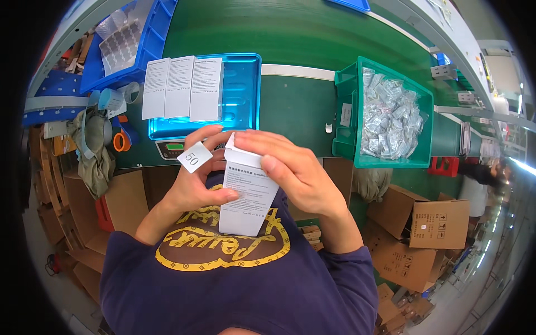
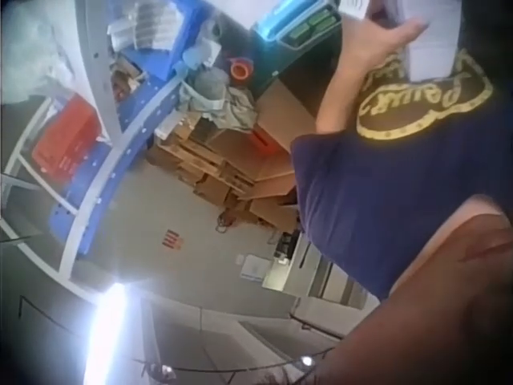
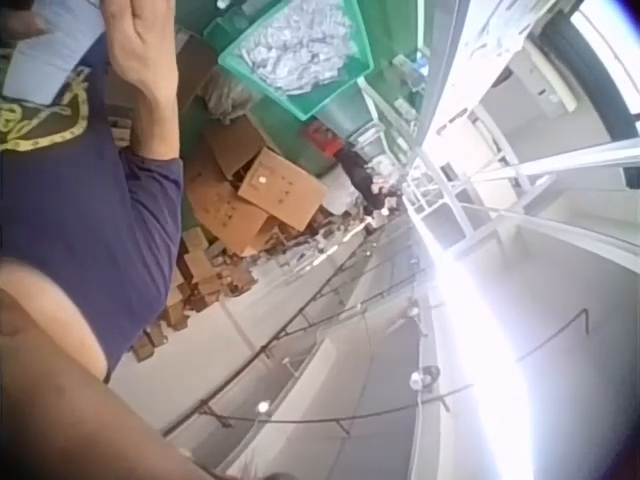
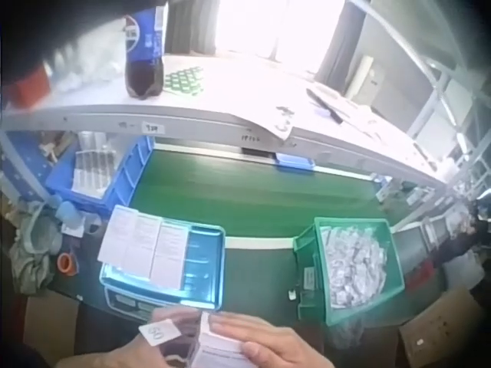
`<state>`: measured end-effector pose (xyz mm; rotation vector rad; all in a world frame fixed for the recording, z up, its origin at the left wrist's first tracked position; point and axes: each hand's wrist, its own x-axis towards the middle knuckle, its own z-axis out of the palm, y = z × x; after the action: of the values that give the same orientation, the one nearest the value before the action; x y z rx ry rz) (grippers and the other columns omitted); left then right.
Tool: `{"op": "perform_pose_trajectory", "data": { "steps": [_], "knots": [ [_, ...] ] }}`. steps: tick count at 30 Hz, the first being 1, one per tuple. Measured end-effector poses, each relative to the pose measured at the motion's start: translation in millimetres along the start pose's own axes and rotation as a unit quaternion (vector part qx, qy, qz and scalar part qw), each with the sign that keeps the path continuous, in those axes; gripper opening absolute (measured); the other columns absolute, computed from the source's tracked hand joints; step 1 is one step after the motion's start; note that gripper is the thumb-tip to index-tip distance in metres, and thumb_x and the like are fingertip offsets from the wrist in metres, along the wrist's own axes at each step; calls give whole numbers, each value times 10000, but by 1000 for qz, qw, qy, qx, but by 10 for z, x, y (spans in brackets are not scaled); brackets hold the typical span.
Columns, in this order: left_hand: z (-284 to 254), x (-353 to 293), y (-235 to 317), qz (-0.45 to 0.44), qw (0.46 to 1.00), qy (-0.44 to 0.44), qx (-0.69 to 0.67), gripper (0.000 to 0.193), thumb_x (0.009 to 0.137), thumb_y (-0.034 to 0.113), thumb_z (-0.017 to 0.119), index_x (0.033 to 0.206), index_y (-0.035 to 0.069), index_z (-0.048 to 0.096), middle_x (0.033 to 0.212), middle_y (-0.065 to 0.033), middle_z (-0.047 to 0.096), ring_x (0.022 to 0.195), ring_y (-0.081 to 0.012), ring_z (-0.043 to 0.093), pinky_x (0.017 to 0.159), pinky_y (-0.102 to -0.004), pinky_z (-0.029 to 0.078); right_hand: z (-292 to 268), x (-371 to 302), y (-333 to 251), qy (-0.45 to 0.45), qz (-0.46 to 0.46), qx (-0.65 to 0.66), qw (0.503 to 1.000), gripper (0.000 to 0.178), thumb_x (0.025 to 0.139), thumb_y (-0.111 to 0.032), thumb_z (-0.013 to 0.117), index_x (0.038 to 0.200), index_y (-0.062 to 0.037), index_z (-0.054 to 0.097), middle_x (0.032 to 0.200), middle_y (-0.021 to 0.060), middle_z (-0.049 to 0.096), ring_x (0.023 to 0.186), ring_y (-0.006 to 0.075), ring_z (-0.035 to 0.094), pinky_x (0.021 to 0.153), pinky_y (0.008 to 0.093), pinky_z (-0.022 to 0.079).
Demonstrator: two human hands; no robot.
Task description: Packing small packaged items from a bin into individual white boxes, weighing them on a scale, and then organizing the boxes into a larger cardboard shipping carton.
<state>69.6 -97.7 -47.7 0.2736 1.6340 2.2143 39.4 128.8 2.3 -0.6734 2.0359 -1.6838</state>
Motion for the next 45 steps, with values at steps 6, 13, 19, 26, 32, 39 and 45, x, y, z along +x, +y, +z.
{"op": "perform_pose_trajectory", "data": {
  "steps": [6, 13, 19, 26, 32, 39, 45],
  "knots": [
    [38, 29, 36, -60, 998, -20, 2, 1003, 686, 205, 849, 1487, 139, 248, 1399, -116, 383, 1239, -274, 481, 989, -417, 479, -194, -54, 68, -72, -7, -71, 995, 474, 915, -266, 559, 1276, 42, 548, 1319, 195, 545, 1274, 337, 479, 1039, 408, 387],
    [153, 93, 117, -54, 998, -24, 13, 1068, 680, 228, 848, 1512, 159, 182, 1379, -149, 387, 1263, -286, 462, 1011, -432, 463, -152, 97, -52, -35, -37, -124, 991, 384, 896, -218, 597, 1227, -24, 615, 1189, 141, 551, 1088, 266, 559, 916, 359, 448],
    [289, 113, 126, -66, 996, -24, 56, 1046, 666, 160, 830, 1505, 137, 206, 1370, -128, 367, 1248, -260, 460, 997, -409, 473, -330, 2, -6, -82, -31, -90, 992, 399, 890, -198, 596, 1261, -50, 606, 1195, 147, 536, 1081, 269, 551, 898, 365, 452],
    [348, 91, 14, -101, 993, 4, 54, 999, 676, 148, 806, 1487, 109, 223, 1349, -125, 386, 1236, -260, 477, 977, -391, 487, -336, -35, 126, -117, -74, -125, 982, 507, 851, -131, 642, 1339, -66, 522, 1247, 162, 510, 1166, 305, 512, 963, 373, 426],
    [406, 81, -99, -77, 993, 87, 23, 999, 678, 177, 815, 1479, 84, 226, 1420, -127, 334, 1228, -253, 495, 964, -365, 497, 112, -326, 524, 155, -21, 119, 981, 395, 843, -123, 720, 1168, -29, 515, 1262, 143, 533, 1288, 317, 443, 1083, 425, 328],
    [296, -258, -251, 92, 942, 320, 52, 779, 792, 8, 710, 1431, 13, 264, 1460, -135, 330, 1358, -292, 387, 1137, -415, 291, -130, 738, 1072, 266, 88, 88, 956, 258, 943, -235, 618, 1079, -16, 633, 1105, 84, 637, 1002, 130, 563, 888, 257, 429],
    [167, -1141, -448, 56, 863, 502, -18, 596, 866, 28, 622, 1396, 33, 350, 1377, -136, 436, 1223, -248, 527, 1051, -361, 387, -62, 1996, 2168, 304, 10, -191, 933, 329, 978, -271, 528, 1152, -2, 602, 1061, 131, 644, 964, 255, 594, 877, 343, 451]
  ]
}}
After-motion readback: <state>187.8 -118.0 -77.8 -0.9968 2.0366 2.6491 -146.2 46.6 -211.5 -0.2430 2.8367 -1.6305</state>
